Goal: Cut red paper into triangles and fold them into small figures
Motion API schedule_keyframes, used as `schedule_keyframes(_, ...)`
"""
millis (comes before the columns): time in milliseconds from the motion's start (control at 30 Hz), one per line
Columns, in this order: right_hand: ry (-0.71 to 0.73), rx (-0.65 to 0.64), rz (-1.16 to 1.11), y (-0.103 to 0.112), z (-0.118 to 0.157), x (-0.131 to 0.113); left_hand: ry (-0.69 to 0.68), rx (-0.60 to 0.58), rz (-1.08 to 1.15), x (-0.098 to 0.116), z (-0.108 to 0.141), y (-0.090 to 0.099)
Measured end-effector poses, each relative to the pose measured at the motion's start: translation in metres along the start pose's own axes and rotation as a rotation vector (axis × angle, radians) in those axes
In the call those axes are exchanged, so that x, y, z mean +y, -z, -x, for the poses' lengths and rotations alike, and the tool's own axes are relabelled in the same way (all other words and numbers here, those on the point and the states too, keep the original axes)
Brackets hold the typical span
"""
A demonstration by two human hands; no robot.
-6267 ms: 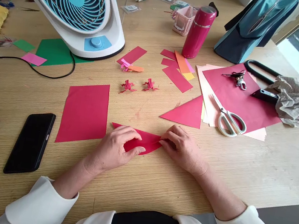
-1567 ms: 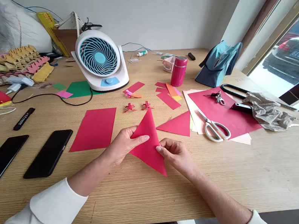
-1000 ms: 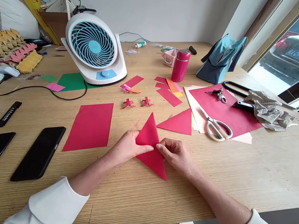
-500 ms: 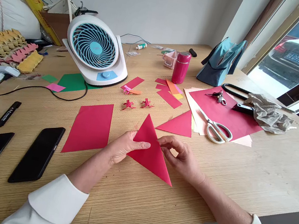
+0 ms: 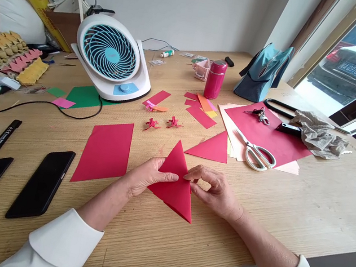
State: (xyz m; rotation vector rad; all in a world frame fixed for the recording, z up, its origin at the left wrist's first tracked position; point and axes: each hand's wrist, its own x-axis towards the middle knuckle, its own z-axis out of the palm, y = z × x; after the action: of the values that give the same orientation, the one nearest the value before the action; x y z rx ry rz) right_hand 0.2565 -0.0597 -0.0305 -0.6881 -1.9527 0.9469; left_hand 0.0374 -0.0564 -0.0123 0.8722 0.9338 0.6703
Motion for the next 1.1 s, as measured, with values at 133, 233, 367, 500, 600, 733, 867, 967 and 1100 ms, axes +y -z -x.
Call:
schedule_keyframes(133, -0.061, -0.049, -0.029, 0.0, -0.001, -0.003, -0.004, 0.061, -0.058, -0.001, 0.0, 0.0)
schedule_keyframes(233, -0.12, -0.027, -0.096, -0.001, -0.002, -0.004, -0.038, 0.076, -0.142, 0.0, 0.0, -0.005)
schedule_keyframes(367, -0.217, 0.018, -0.2, -0.005, -0.003, -0.001, -0.173, 0.125, -0.146, 0.002, -0.002, -0.011)
schedule_keyframes(500, -0.328, 0.061, -0.336, -0.009, -0.002, 0.006, -0.238, 0.145, -0.235, 0.0, -0.002, -0.012)
schedule_keyframes(600, -0.378, 0.088, -0.415, -0.012, -0.002, 0.009, -0.28, 0.14, -0.326, -0.001, -0.001, -0.012)
schedule_keyframes(733, -0.426, 0.087, -0.388, -0.013, -0.003, 0.007, -0.414, 0.236, -0.359, 0.003, 0.001, -0.013)
schedule_keyframes(867, -0.432, 0.071, -0.324, -0.014, -0.002, 0.004, -0.452, 0.313, -0.446, 0.006, 0.004, -0.015)
schedule_keyframes(967, -0.431, 0.059, -0.304, -0.014, -0.001, 0.004, -0.447, 0.33, -0.478, 0.007, 0.005, -0.017)
schedule_keyframes(1100, -0.43, 0.039, -0.282, -0.014, -0.001, 0.004, -0.462, 0.335, -0.543, 0.007, 0.007, -0.019)
